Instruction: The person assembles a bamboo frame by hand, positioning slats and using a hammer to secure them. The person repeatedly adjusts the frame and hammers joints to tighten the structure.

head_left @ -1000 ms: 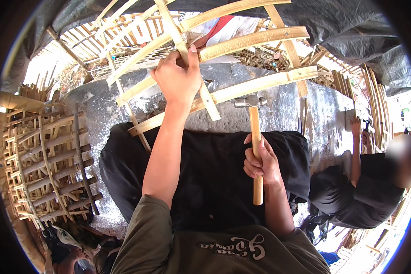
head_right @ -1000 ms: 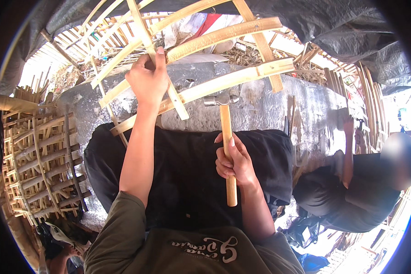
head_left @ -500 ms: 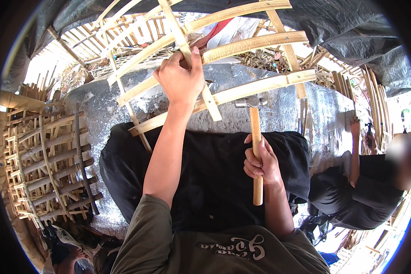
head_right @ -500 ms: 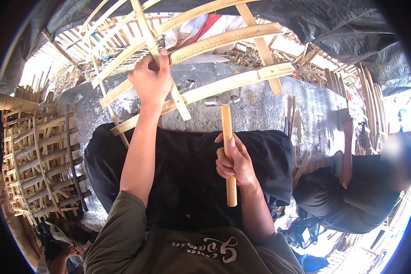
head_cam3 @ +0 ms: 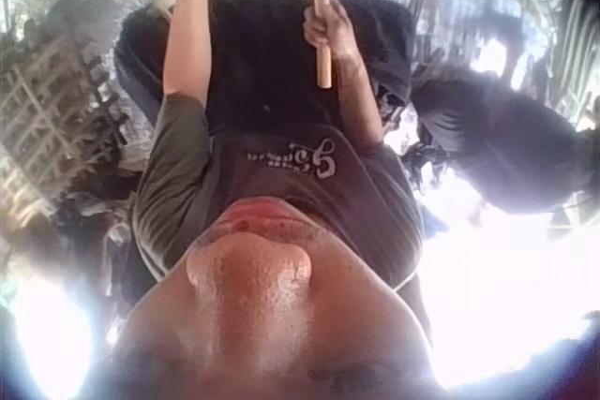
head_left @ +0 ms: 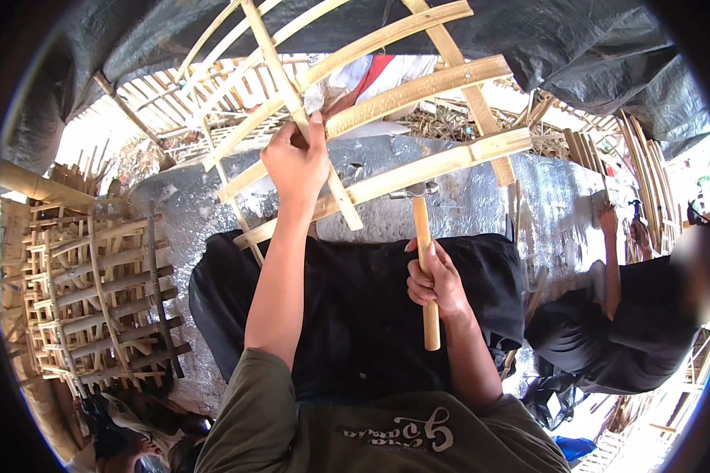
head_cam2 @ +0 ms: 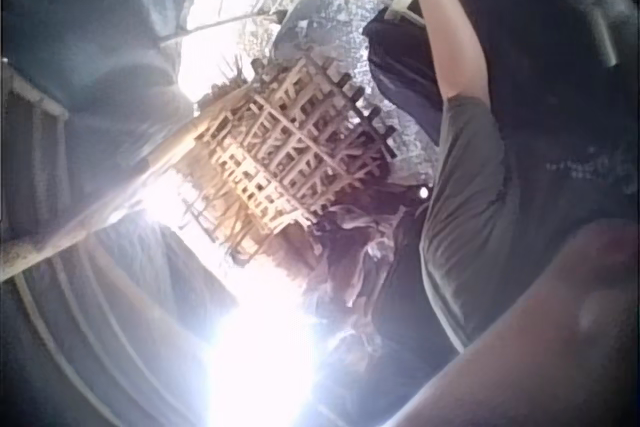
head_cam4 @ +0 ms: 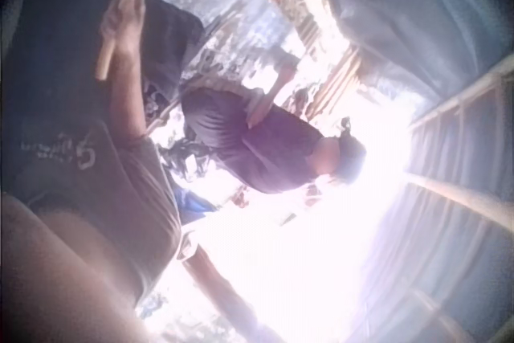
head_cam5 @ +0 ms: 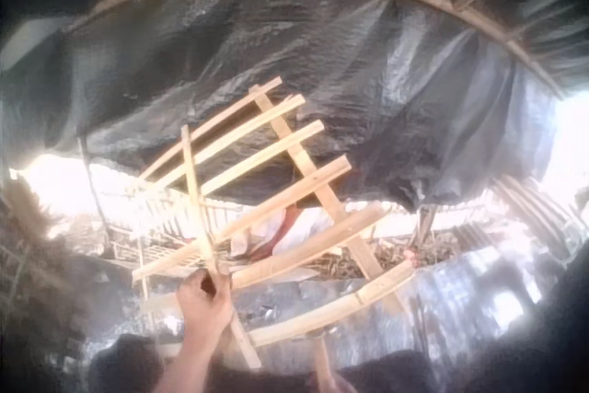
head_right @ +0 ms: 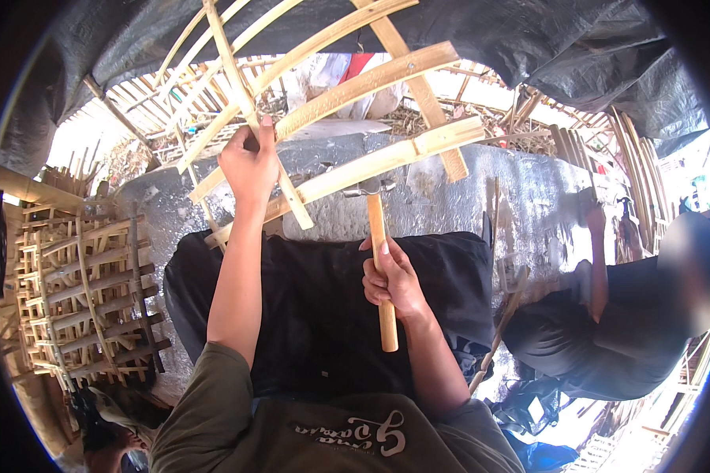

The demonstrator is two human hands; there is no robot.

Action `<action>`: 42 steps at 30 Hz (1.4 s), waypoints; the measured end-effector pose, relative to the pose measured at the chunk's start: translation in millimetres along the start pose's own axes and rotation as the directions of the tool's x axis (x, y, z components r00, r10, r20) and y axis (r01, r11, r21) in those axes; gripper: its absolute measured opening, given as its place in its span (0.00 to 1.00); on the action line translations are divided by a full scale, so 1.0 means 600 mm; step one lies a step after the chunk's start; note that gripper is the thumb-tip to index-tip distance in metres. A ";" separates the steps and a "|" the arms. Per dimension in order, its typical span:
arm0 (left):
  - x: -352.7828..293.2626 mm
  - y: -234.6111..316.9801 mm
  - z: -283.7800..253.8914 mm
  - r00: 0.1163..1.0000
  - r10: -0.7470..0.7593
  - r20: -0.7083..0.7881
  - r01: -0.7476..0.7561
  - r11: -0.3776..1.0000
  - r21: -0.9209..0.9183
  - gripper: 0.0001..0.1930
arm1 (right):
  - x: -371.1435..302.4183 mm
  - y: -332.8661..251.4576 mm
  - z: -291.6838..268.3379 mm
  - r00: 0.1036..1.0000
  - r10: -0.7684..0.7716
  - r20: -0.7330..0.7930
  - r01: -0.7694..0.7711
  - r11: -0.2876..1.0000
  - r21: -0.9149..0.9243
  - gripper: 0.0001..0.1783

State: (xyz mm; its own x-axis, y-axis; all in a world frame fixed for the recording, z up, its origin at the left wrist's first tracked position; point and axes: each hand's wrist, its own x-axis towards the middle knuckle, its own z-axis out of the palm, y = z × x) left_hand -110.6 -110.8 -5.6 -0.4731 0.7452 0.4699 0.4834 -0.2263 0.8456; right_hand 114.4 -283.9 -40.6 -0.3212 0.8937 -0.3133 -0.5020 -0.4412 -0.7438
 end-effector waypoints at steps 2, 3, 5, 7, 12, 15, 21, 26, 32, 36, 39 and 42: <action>0.007 -0.003 -0.009 1.000 -0.020 0.020 0.022 0.998 -0.064 0.23 | 0.001 0.001 -0.002 1.000 -0.009 0.016 0.009 1.000 0.007 0.23; 0.014 0.001 -0.017 0.998 -0.041 0.038 0.045 0.994 -0.098 0.23 | 0.000 0.003 -0.003 1.000 -0.015 0.015 0.014 1.000 0.011 0.23; 0.027 0.022 -0.032 0.999 0.016 0.037 -0.010 0.988 -0.156 0.24 | -0.005 0.003 -0.003 0.999 -0.029 0.019 0.029 0.999 0.017 0.23; 0.057 0.037 -0.050 0.986 -0.103 0.128 0.130 0.966 -0.223 0.23 | -0.004 0.004 -0.007 0.998 -0.045 0.032 0.043 0.998 0.040 0.23; 0.096 0.059 -0.089 0.949 -0.178 0.262 0.296 0.791 -0.536 0.22 | -0.001 0.010 -0.014 0.996 -0.078 0.050 0.076 0.996 0.038 0.22; 0.098 0.068 -0.115 0.923 -0.132 0.361 0.374 0.530 -0.761 0.14 | 0.001 0.015 -0.018 0.996 -0.083 0.043 0.081 0.995 0.054 0.22; 0.082 0.051 -0.141 0.881 0.072 0.468 0.439 0.244 -0.865 0.13 | 0.004 0.017 -0.019 0.994 -0.111 0.024 0.111 0.994 -0.010 0.21; 0.067 0.018 -0.157 0.847 0.142 0.512 0.473 0.234 -0.849 0.17 | 0.003 0.021 -0.010 0.991 -0.131 0.013 0.132 0.985 -0.110 0.23; 0.035 0.015 -0.159 0.824 0.153 0.546 0.534 0.115 -0.838 0.22 | 0.008 0.033 -0.010 0.985 -0.174 0.020 0.174 0.964 -0.199 0.22; 0.005 0.029 -0.162 0.811 0.143 0.568 0.576 -0.020 -0.817 0.20 | 0.010 0.037 -0.008 0.974 -0.226 -0.029 0.214 0.951 -0.224 0.19; -0.020 0.039 -0.162 0.794 0.148 0.589 0.601 -0.051 -0.798 0.18 | 0.015 0.043 -0.011 0.948 -0.313 -0.063 0.288 0.923 -0.257 0.17; -0.046 0.033 -0.158 0.807 0.115 0.579 0.588 -0.056 -0.807 0.19 | 0.020 0.046 -0.013 0.916 -0.394 -0.079 0.355 0.886 -0.298 0.14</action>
State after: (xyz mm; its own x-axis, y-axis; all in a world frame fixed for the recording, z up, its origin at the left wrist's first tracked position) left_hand -157.9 -195.2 21.9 0.1006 0.9387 0.3298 -0.8994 -0.0559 0.4335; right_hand 102.9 -284.5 -69.4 -0.0330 0.9986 -0.0407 -0.3192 -0.0491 -0.9464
